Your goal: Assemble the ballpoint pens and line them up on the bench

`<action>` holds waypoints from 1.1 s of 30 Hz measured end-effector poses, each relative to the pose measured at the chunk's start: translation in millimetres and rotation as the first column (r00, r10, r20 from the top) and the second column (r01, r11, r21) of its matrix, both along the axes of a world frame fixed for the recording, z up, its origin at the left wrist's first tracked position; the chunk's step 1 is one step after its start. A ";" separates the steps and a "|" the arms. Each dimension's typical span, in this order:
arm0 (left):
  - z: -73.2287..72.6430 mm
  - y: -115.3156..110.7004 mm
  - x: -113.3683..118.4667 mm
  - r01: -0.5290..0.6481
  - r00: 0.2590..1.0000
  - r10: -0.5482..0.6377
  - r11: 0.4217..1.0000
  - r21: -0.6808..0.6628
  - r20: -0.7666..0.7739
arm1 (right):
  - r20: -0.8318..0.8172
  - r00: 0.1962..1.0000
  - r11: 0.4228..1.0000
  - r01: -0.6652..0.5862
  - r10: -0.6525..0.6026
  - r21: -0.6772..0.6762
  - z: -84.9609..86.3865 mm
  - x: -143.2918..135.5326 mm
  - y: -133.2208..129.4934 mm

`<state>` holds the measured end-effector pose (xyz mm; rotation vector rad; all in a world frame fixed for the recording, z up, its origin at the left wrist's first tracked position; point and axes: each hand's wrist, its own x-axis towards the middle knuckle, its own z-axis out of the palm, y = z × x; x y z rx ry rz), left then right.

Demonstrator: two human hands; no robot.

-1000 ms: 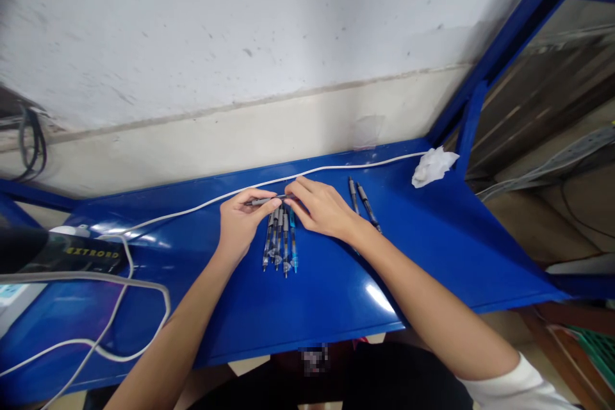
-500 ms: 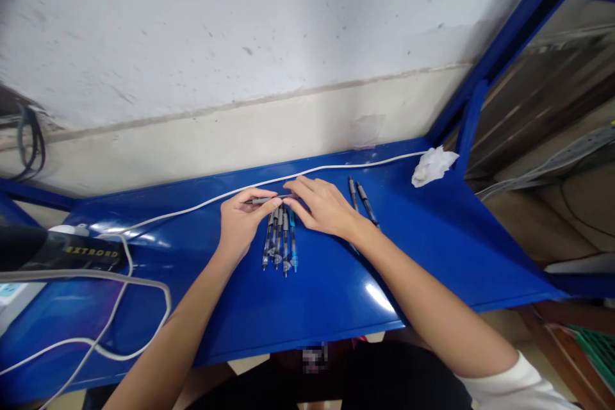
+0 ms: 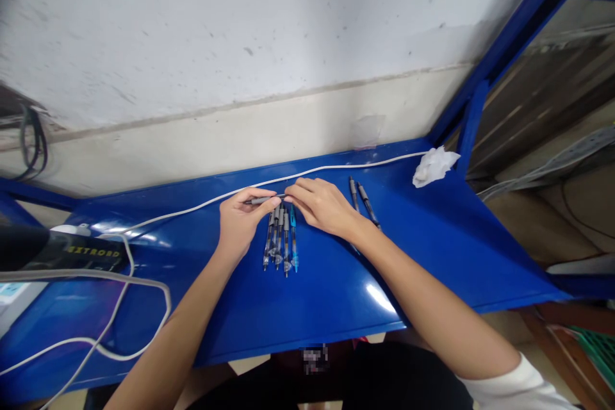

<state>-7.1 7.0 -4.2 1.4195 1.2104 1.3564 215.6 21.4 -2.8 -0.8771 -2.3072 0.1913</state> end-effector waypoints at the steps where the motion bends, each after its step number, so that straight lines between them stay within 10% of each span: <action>1: -0.3 0.2 -0.2 0.001 1.000 -0.001 1.000 0.002 0.000 | 0.003 1.000 1.000 0.000 0.000 0.001 -0.1 0.0 0.2; 33: -0.6 0.3 -2.7 0.017 0.998 -0.016 1.000 -0.019 0.059 | -0.184 0.983 0.994 -0.033 0.014 -0.101 6.9 3.3 2.3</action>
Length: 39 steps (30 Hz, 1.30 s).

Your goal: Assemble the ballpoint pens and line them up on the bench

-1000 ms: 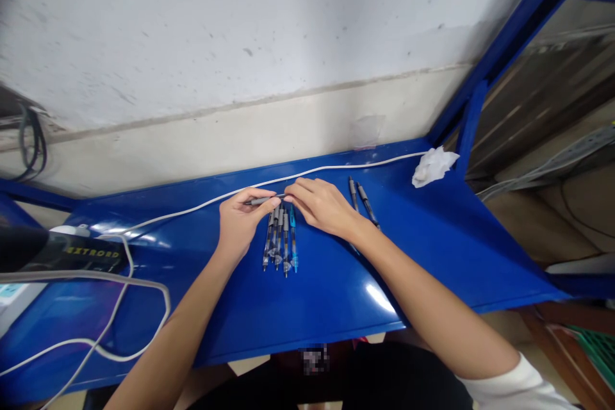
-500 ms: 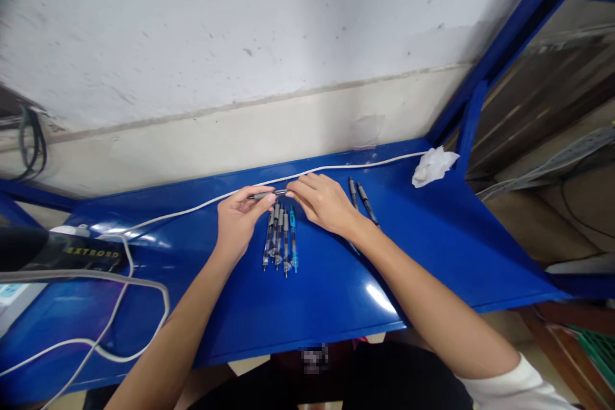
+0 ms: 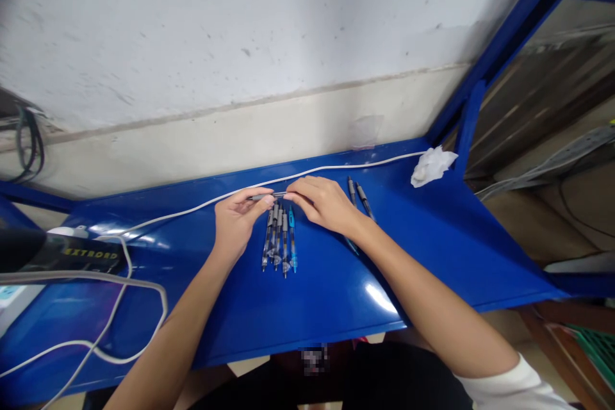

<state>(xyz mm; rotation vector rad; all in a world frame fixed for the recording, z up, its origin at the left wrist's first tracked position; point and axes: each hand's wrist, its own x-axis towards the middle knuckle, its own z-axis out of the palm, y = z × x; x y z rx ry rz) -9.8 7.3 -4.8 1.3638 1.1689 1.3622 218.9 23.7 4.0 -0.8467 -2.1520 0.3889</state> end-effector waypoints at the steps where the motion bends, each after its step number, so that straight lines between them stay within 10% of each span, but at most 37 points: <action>1: 0.5 -0.3 0.1 -0.003 1.000 0.003 1.000 0.000 -0.002 | -0.027 1.000 0.999 -0.009 0.008 -0.033 0.5 0.0 0.2; 13: 7.2 -1.3 -2.6 0.031 0.996 -0.024 0.996 0.081 -0.084 | -0.336 0.941 0.908 -0.106 -0.040 -0.406 0.2 -2.5 2.4; 19: 9.5 -5.0 1.5 0.170 0.983 -0.167 0.985 0.035 -0.076 | -0.735 0.623 0.789 -0.298 -0.266 -0.538 -3.4 -10.2 9.7; 23: 4.6 1.0 -0.2 0.018 0.998 -0.016 0.999 0.043 -0.055 | -0.817 0.410 0.664 -0.482 -0.406 -0.572 2.3 -6.3 15.3; 31: 0.5 8.7 -6.3 -0.085 0.996 0.085 0.996 -0.001 -0.036 | -0.854 0.263 0.605 -0.614 -0.448 -0.506 0.8 -0.3 19.9; 35: -1.1 10.4 -11.4 -0.031 0.976 0.032 0.999 0.008 -0.214 | -0.857 0.175 0.564 -0.687 -0.484 -0.458 3.6 4.6 21.6; 39: -5.5 11.6 -18.2 0.085 0.804 -0.054 0.996 0.024 -0.593 | -0.824 0.119 0.502 -0.742 -0.553 -0.444 3.5 18.6 23.8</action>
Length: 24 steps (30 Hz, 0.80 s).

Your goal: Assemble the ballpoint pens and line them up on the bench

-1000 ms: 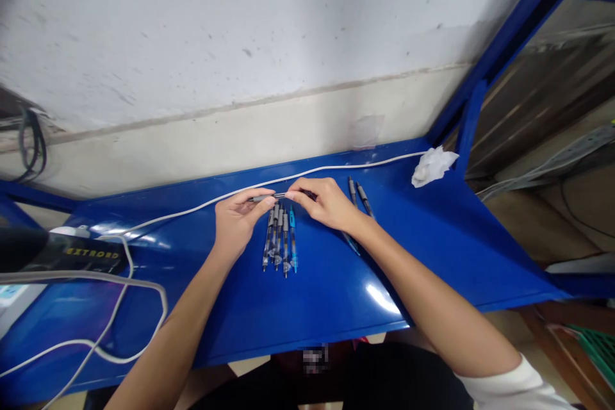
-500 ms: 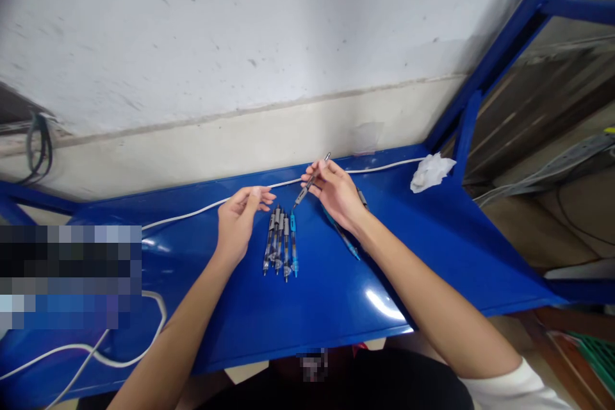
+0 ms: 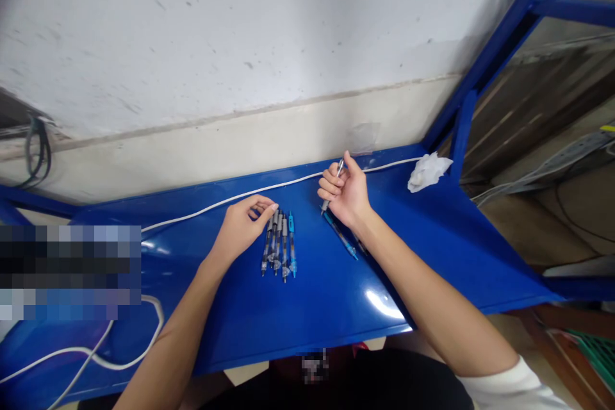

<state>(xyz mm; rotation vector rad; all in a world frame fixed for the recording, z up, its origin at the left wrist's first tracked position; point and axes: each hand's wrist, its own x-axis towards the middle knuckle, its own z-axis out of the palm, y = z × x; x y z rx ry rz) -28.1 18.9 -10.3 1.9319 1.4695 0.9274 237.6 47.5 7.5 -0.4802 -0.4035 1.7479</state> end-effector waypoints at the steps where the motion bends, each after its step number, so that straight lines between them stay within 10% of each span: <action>1: -1.0 -0.2 -0.9 0.013 0.997 -0.012 1.000 0.014 -0.072 | -0.017 1.000 1.000 0.012 -0.012 -0.021 -0.4 3.4 0.3; 12: 0.9 -1.1 -2.5 0.009 0.964 0.005 0.999 0.049 -0.267 | -0.164 0.979 0.986 0.101 -0.122 -0.133 1.6 12.3 0.5; 24: 4.0 -4.1 -2.8 -0.059 0.919 0.086 0.995 0.082 -0.384 | 0.029 0.986 0.985 0.168 -0.166 -0.044 4.8 6.7 4.7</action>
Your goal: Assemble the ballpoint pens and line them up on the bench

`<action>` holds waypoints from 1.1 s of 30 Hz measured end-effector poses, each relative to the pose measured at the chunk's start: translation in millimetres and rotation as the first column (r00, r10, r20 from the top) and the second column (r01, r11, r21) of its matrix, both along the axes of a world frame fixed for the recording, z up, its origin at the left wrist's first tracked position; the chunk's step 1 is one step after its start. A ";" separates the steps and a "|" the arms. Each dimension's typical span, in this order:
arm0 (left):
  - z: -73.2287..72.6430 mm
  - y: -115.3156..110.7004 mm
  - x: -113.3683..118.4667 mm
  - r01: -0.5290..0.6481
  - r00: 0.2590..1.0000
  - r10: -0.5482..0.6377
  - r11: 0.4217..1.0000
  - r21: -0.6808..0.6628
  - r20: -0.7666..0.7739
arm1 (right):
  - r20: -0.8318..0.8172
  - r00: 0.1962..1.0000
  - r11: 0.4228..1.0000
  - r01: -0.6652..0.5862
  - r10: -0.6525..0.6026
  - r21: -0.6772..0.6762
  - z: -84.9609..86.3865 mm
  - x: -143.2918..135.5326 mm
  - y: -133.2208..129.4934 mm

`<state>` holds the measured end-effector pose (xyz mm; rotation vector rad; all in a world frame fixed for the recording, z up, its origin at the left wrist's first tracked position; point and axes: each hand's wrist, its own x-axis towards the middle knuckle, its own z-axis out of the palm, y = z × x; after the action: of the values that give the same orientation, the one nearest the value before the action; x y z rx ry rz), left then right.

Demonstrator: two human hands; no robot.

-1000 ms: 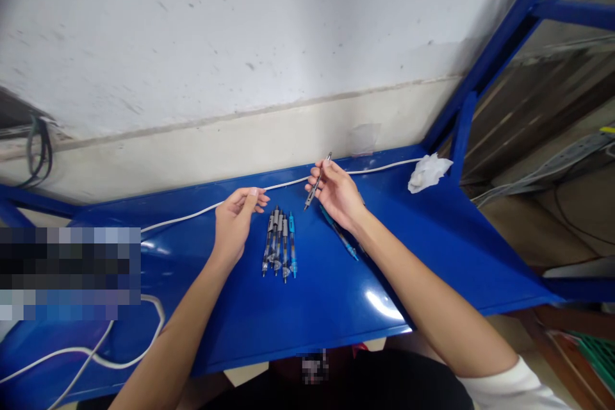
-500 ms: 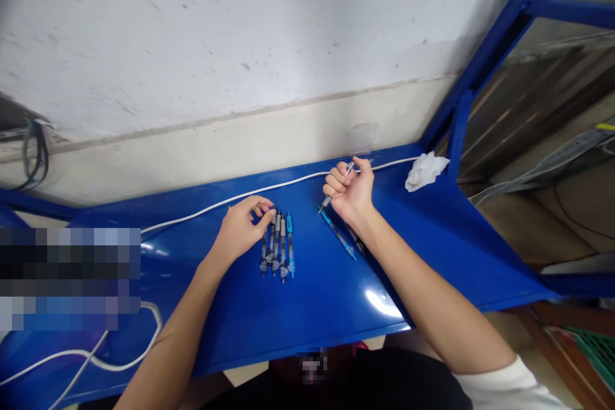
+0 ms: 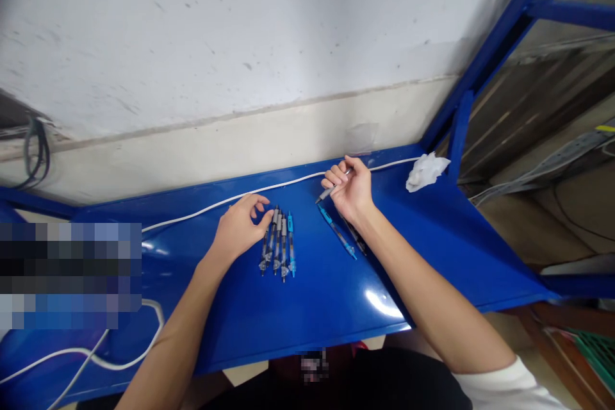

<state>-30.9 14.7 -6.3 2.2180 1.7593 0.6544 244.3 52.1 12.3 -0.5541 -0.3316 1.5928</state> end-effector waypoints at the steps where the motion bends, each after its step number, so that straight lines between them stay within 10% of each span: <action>1: -0.6 0.3 -0.4 -0.013 1.000 0.013 1.000 0.001 -0.020 | 0.043 0.999 1.000 0.022 -0.022 0.000 -0.1 -0.9 0.3; 15: -3.8 3.7 -1.0 0.005 0.975 -0.011 1.000 0.024 0.224 | 0.502 0.864 0.982 -0.117 0.028 0.147 0.1 -19.4 -11.6; 22: 9.9 4.1 -0.1 -0.034 0.735 0.069 0.997 -0.065 0.675 | 0.640 0.765 0.954 -0.133 -0.074 0.269 -9.4 -22.9 -9.7; 28: 19.2 3.3 1.9 0.072 0.344 0.102 0.988 -0.135 0.933 | 0.883 0.357 0.910 -0.167 -0.304 0.380 -10.9 -7.1 -8.1; 33: 17.0 2.4 7.8 0.102 0.259 0.128 0.982 -0.159 0.957 | 0.910 -0.137 0.891 -0.305 -0.392 0.337 -1.2 5.3 -10.6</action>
<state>-23.1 17.1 10.7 1.0630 1.0260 1.3901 249.6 41.6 11.1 -1.3663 -1.8843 0.4887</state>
